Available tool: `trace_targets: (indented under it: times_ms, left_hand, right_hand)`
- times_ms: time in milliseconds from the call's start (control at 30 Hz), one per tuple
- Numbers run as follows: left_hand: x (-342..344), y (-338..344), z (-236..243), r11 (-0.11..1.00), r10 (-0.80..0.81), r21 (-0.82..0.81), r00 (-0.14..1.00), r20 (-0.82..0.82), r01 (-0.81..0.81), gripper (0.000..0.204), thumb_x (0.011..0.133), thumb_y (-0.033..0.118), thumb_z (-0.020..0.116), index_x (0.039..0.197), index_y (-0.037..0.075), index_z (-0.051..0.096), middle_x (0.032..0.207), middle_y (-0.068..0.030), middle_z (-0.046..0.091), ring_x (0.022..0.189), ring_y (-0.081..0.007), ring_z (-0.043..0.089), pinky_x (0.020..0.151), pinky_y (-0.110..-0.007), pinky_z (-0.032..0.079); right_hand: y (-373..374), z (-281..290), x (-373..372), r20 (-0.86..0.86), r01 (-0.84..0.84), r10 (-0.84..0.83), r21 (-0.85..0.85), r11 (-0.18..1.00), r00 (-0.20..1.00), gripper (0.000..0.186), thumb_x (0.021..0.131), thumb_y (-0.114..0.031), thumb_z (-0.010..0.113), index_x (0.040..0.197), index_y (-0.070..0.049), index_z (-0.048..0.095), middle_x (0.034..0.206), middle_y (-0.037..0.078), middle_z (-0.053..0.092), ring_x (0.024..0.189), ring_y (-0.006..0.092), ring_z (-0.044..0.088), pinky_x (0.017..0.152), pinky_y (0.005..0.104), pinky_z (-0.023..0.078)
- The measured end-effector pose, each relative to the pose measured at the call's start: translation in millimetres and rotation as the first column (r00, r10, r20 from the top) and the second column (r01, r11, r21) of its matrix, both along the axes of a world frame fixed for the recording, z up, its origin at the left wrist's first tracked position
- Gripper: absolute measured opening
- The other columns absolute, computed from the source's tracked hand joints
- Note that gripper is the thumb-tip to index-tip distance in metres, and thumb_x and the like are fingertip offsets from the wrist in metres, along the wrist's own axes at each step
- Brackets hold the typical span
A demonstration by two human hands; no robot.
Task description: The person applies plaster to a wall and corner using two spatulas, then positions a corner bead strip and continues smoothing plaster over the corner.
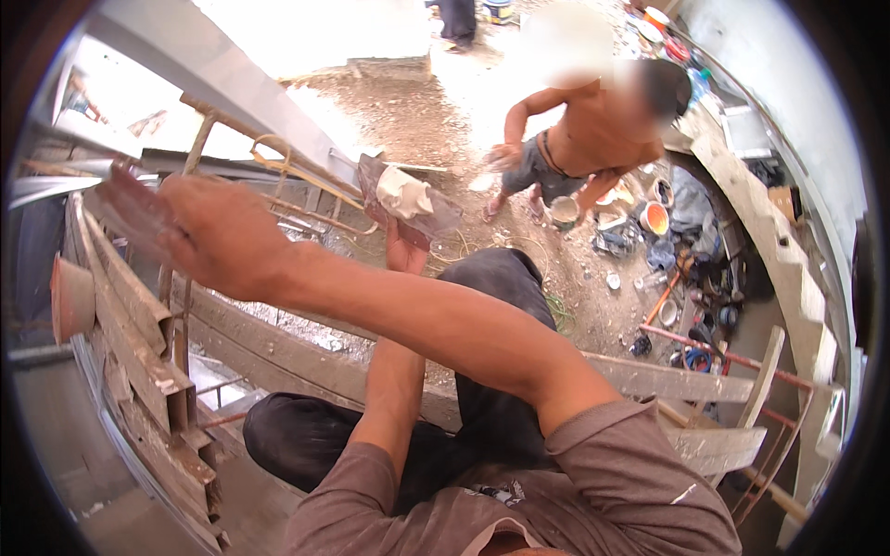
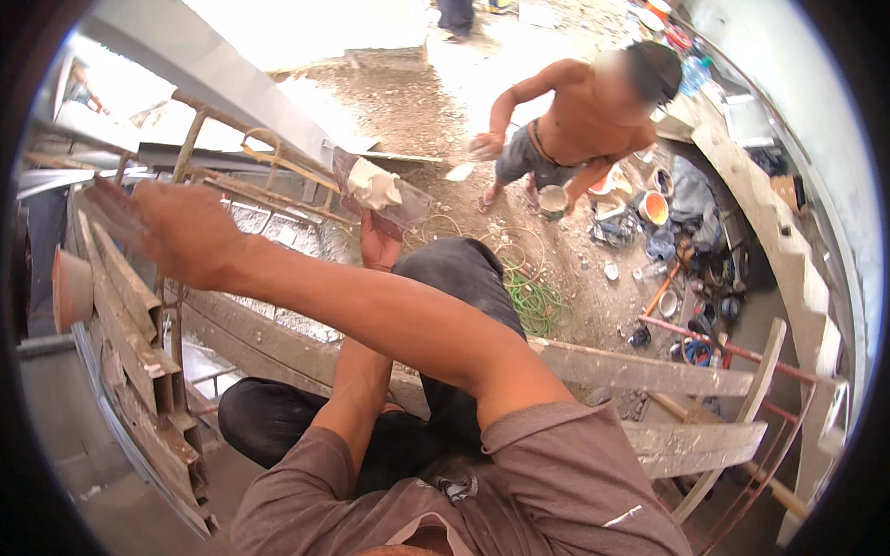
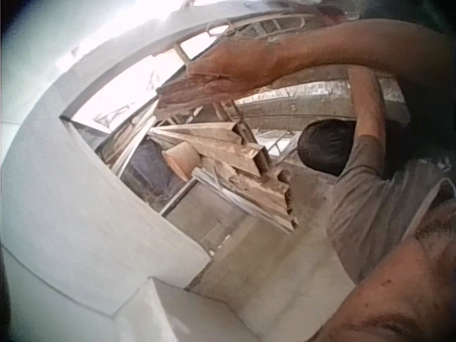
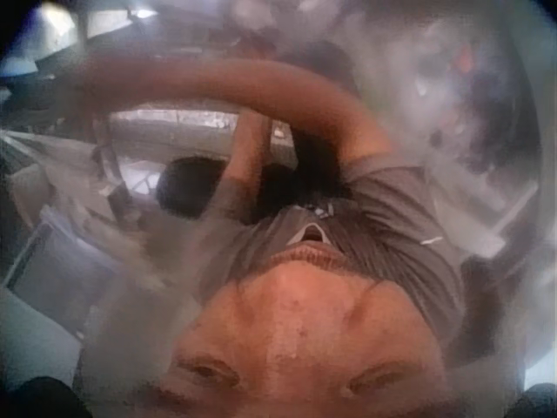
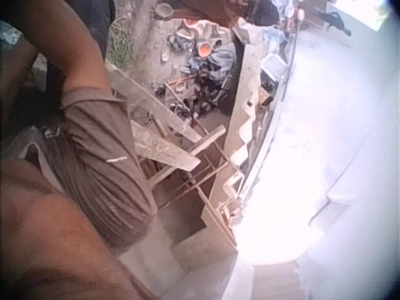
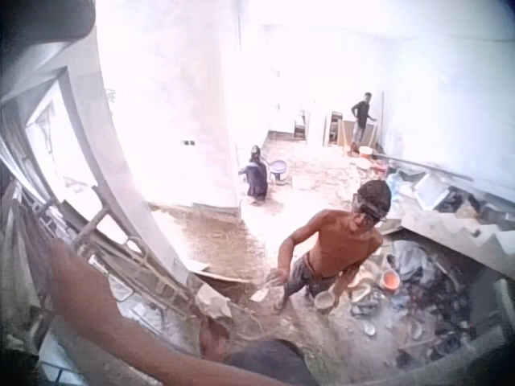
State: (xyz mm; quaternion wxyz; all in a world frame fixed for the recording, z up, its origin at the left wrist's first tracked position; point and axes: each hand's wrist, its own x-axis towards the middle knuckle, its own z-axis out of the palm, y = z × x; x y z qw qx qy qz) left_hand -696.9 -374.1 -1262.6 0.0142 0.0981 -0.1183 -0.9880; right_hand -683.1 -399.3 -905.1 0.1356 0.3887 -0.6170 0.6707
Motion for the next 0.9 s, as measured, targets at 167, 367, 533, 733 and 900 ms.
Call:
trace_targets:
  times_ms: [167, 367, 533, 733, 900]
  left_hand:
    - [19, -72, -27, 0.983, 0.138, -0.118, 0.989, -0.046, -0.142, 0.038, 0.097, 0.038, 0.056, 0.124, 0.012, 0.058, 0.118, -0.0043, 0.061, 0.107, -0.0206, 0.056, 0.095, -0.036, 0.046]
    - [28, -60, 66, 0.976, 0.22, 0.001, 0.975, -0.033, -0.22, 0.049, 0.103, 0.035, 0.044, 0.149, 0.021, 0.036, 0.145, -0.0028, 0.047, 0.126, -0.0233, 0.05, 0.105, -0.042, 0.043]
    - [66, -72, 167, 0.941, 0.337, -0.006, 0.94, 0.06, -0.337, 0.053, 0.103, 0.035, 0.042, 0.152, 0.017, 0.03, 0.149, -0.0032, 0.043, 0.131, -0.0217, 0.047, 0.107, -0.043, 0.042]
    - [114, -66, 361, 0.927, 0.368, -0.036, 0.887, 0.277, -0.373, 0.051, 0.103, 0.029, 0.044, 0.151, 0.018, 0.031, 0.147, -0.0035, 0.046, 0.122, -0.0131, 0.053, 0.098, -0.033, 0.047]
    - [190, -81, 514, 0.856, 0.516, -0.222, 0.796, 0.317, -0.466, 0.049, 0.102, 0.027, 0.047, 0.145, 0.006, 0.039, 0.141, -0.0064, 0.052, 0.124, -0.0201, 0.054, 0.106, -0.036, 0.043]
  right_hand:
    - [-26, 7, -5, -0.069, -0.035, 0.018, -0.241, 0.97, 0.997, 0.034, 0.093, -0.018, 0.058, 0.125, -0.006, 0.057, 0.074, 0.017, 0.061, 0.063, 0.0309, 0.061, 0.058, 0.0412, 0.049]
    - [32, -27, -122, 0.28, 0.338, -0.301, -0.095, 0.936, 0.912, 0.027, 0.091, -0.016, 0.069, 0.113, -0.001, 0.064, 0.098, 0.004, 0.067, 0.081, 0.0085, 0.06, 0.066, 0.0238, 0.05]
    - [64, -19, -143, 0.454, 0.535, -0.534, 0.14, 0.833, 0.713, 0.045, 0.093, -0.02, 0.065, 0.129, 0.003, 0.054, 0.116, 0.014, 0.064, 0.102, 0.0209, 0.061, 0.086, 0.0334, 0.051]
    - [131, -19, -104, 0.725, 0.411, -0.31, 0.042, 0.911, 0.615, 0.062, 0.094, -0.024, 0.062, 0.142, 0.006, 0.038, 0.137, 0.015, 0.049, 0.117, 0.0233, 0.053, 0.097, 0.0357, 0.046]
    - [188, 17, -3, 0.888, 0.092, -0.322, 0.31, 0.946, 0.329, 0.04, 0.092, -0.023, 0.064, 0.121, 0.005, 0.058, 0.103, 0.009, 0.062, 0.085, 0.0189, 0.059, 0.071, 0.0355, 0.051]
